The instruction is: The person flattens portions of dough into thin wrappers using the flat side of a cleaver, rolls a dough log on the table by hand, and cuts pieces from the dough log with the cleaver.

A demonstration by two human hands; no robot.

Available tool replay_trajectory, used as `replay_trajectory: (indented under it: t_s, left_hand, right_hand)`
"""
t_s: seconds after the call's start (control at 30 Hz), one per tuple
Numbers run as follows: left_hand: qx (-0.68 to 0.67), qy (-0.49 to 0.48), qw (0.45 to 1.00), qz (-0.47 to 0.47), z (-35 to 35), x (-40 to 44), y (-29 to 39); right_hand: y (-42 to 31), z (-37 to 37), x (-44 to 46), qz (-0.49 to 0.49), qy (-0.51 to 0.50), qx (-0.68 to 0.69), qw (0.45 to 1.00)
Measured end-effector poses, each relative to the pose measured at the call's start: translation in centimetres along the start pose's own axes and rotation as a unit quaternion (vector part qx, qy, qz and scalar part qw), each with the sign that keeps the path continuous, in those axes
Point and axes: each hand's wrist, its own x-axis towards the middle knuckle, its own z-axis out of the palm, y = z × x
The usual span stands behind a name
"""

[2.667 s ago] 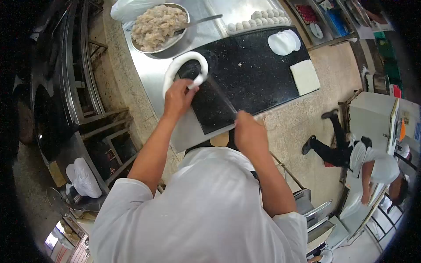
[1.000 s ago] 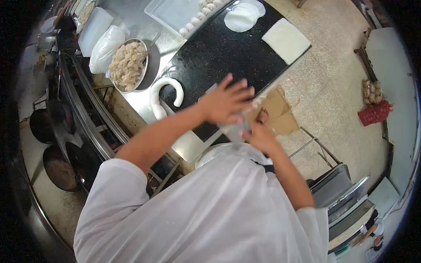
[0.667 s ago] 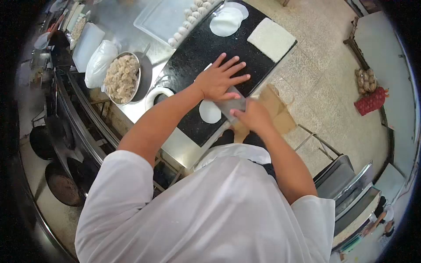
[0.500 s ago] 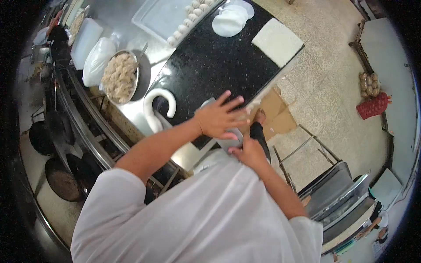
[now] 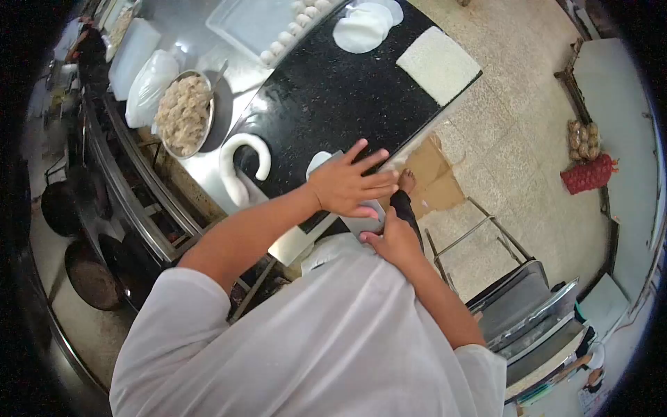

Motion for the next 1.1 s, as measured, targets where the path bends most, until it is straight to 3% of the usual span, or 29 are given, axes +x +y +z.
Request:
replay_trajectory:
  t_s: [0.07, 0.1, 0.17, 0.27, 0.37, 0.4, 0.43, 0.5, 0.53, 0.6, 0.7, 0.83, 0.9, 0.93, 1.0, 1.03, 1.1]
  left_hand:
    - [-0.028, 0.034, 0.999, 0.015, 1.3, 1.1, 0.2]
    - [0.000, 0.019, 1.000, -0.007, 0.1, 2.1, -1.0]
    - [0.049, 0.015, 0.998, -0.019, -1.1, 3.7, -3.6]
    - [0.059, 0.067, 0.993, -0.076, -2.1, 4.2, -6.6]
    - [0.016, 0.079, 0.994, -0.069, -1.4, 2.5, -5.9]
    - [0.001, 0.056, 0.995, -0.086, -1.0, 1.2, -3.9]
    - [0.001, 0.054, 0.994, -0.095, -0.6, 0.3, -1.7]
    - [-0.052, 0.021, 0.997, -0.050, 0.6, 0.2, 1.0]
    - [-0.041, 0.012, 0.998, -0.051, 0.6, 1.5, 0.9]
    - [-0.026, 0.025, 0.997, -0.061, -0.1, 3.4, -1.0]
    - [0.043, 0.067, 0.994, -0.076, -1.8, 5.5, -4.3]
    - [0.032, 0.111, 0.988, -0.107, -1.7, 2.7, -4.9]
    - [0.001, 0.041, 0.990, -0.134, -1.7, -0.7, -1.6]
    - [0.000, 0.039, 0.990, -0.133, -1.7, -2.0, -1.0]
    - [-0.013, -0.007, 0.994, -0.105, -0.7, -3.5, -0.1]
    - [-0.022, -0.005, 0.995, -0.099, -1.1, -2.0, -1.2]
    - [0.036, 0.031, 0.993, -0.104, -1.5, 0.5, -3.3]
  right_hand:
    - [-1.4, -2.9, 0.2, 0.269, -0.154, 0.153, 0.938]
    - [-1.8, -4.0, 0.8, 0.284, -0.158, 0.158, 0.933]
    - [-0.5, -5.9, 5.7, 0.226, -0.202, 0.042, 0.952]
    - [0.8, -6.0, 9.1, 0.173, -0.180, 0.024, 0.968]
    - [0.4, -3.9, 6.4, 0.135, -0.158, 0.121, 0.971]
    - [1.7, -1.2, 3.7, 0.055, -0.111, 0.061, 0.990]
    - [1.3, -1.4, 1.8, 0.049, -0.118, 0.063, 0.990]
    - [1.1, -1.7, -0.4, 0.202, -0.224, 0.181, 0.936]
    - [1.2, -2.4, 0.9, 0.208, -0.227, 0.180, 0.934]
    - [1.0, -4.3, 2.2, 0.229, -0.182, 0.051, 0.955]
    - [1.7, -7.6, 7.6, 0.209, -0.228, 0.076, 0.948]
    - [-0.4, -6.5, 7.2, 0.185, -0.189, 0.076, 0.962]
    - [0.8, -1.3, 3.0, 0.006, -0.078, 0.042, 0.996]
    - [0.0, -1.5, 3.0, 0.008, -0.078, 0.043, 0.996]
    - [-1.8, -2.5, 3.3, 0.189, -0.265, 0.192, 0.926]
    - [-0.9, -2.5, 4.0, 0.199, -0.265, 0.189, 0.924]
    - [0.7, -2.2, 4.8, 0.206, -0.186, 0.035, 0.960]
